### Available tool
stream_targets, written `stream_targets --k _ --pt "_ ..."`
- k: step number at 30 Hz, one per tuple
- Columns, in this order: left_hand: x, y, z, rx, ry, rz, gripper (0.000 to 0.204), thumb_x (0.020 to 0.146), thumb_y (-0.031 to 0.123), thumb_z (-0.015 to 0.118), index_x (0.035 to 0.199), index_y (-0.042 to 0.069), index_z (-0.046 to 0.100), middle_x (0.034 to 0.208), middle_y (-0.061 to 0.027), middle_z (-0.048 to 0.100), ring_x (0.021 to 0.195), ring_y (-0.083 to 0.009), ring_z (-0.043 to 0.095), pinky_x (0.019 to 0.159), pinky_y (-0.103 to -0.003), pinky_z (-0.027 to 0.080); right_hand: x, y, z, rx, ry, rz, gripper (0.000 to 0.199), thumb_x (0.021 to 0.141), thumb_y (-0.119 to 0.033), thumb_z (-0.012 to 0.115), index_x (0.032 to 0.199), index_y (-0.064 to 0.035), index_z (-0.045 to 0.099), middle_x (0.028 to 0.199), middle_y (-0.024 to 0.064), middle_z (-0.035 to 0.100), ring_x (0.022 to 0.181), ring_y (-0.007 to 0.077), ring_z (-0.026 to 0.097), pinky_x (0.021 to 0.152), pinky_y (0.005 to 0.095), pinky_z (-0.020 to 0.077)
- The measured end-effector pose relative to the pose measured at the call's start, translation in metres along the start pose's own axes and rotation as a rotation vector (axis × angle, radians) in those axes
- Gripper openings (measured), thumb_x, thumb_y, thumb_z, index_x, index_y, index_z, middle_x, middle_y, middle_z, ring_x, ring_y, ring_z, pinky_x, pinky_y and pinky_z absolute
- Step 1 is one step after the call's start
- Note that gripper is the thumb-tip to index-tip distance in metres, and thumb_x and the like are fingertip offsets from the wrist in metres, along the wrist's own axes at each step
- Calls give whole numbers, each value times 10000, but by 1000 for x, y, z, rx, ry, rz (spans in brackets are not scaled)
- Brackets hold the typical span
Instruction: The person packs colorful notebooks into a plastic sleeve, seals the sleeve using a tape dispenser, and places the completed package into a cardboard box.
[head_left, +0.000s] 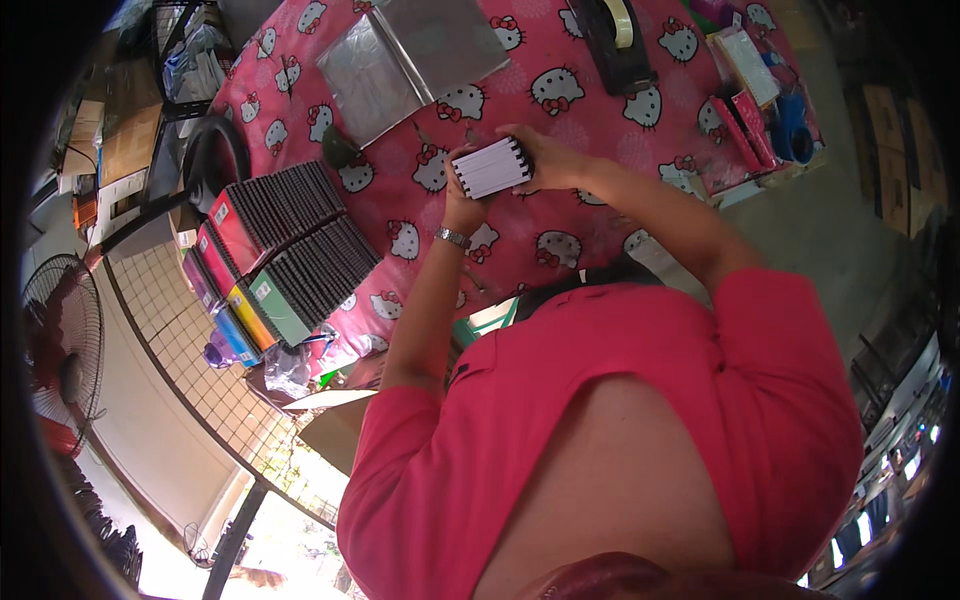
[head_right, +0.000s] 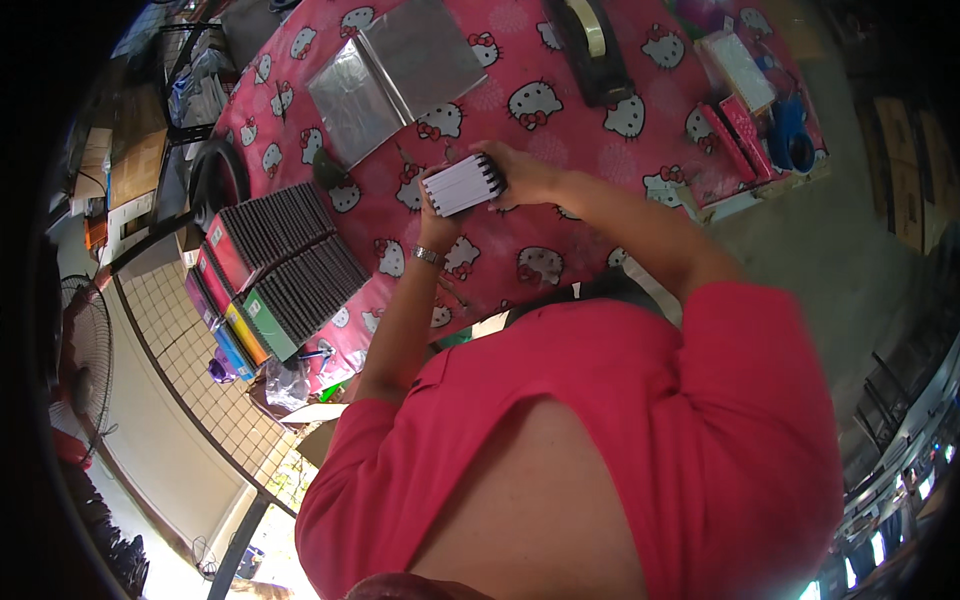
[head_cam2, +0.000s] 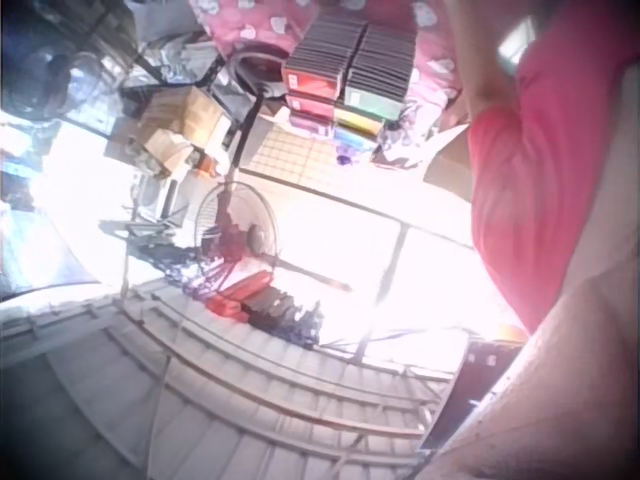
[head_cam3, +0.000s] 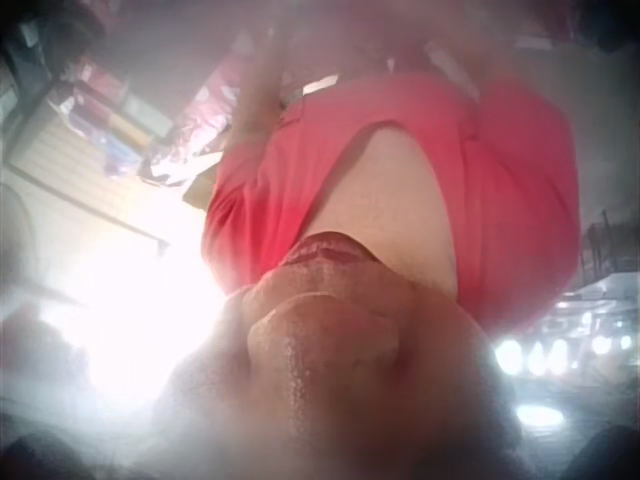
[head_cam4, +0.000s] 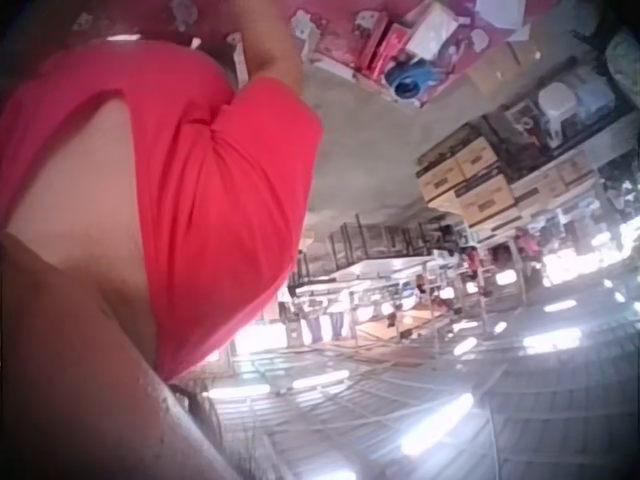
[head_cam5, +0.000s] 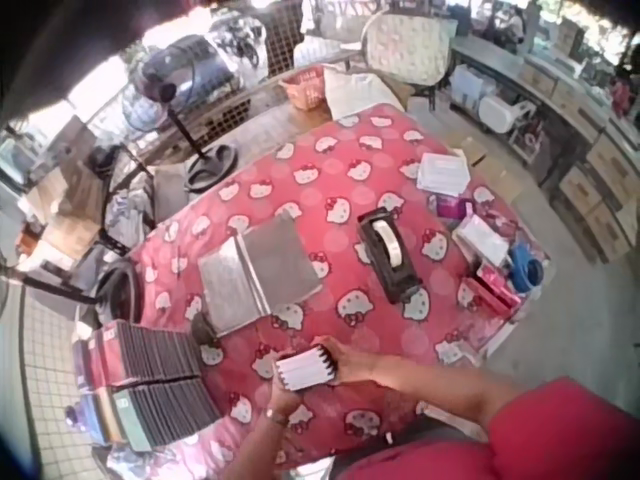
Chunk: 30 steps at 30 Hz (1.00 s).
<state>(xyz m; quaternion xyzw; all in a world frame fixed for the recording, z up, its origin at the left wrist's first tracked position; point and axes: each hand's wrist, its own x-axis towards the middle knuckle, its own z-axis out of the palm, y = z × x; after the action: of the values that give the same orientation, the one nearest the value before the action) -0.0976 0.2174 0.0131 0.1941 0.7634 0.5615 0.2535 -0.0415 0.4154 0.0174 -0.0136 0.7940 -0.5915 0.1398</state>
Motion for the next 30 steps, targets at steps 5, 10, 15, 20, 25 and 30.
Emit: stream_targets --k 5,10,15,20,25,30 --pt "1 -11 -5 -125 -31 -27 796 570 -29 788 1207 105 330 1178 -68 480 1085 -184 514 925 -312 449 -15 -82 -5 -575 308 -412 1028 654 -415 767 1405 -15 191 1338 183 373 1267 357 360 1079 459 276" --pt "9 -6 -9 111 -136 -21 792 571 -49 755 1217 98 321 1185 -96 483 1100 -225 518 920 -337 451 -10 -68 12 -832 188 -139 763 690 -411 736 1227 8 392 1164 155 461 1100 335 462 963 435 382" --pt "90 6 -43 603 -64 254 527 687 55 692 1168 94 482 1116 -115 536 1058 -287 533 879 -381 458 -51 -53 -24 -712 490 -157 695 658 -380 763 1138 -2 432 1076 155 482 1000 334 487 864 422 424" --pt "189 14 12 673 160 99 270 708 225 690 938 85 667 984 -120 578 962 -288 550 854 -374 444 -104 -40 -55 -811 670 22 690 644 -334 780 1145 -5 437 1066 155 489 990 339 487 855 419 430" --pt "216 -17 20 681 212 53 139 690 247 706 757 126 718 967 -43 598 1018 -261 509 892 -393 409 -119 -31 -51 -808 718 95 693 634 -288 785 1159 -6 432 1074 143 495 996 323 492 856 405 440" --pt "225 -30 28 661 214 22 130 692 217 701 765 110 715 933 -43 605 980 -255 533 857 -383 429 -121 -25 -52 -818 757 100 704 640 -314 783 1159 6 431 1051 148 489 967 328 494 849 414 437"
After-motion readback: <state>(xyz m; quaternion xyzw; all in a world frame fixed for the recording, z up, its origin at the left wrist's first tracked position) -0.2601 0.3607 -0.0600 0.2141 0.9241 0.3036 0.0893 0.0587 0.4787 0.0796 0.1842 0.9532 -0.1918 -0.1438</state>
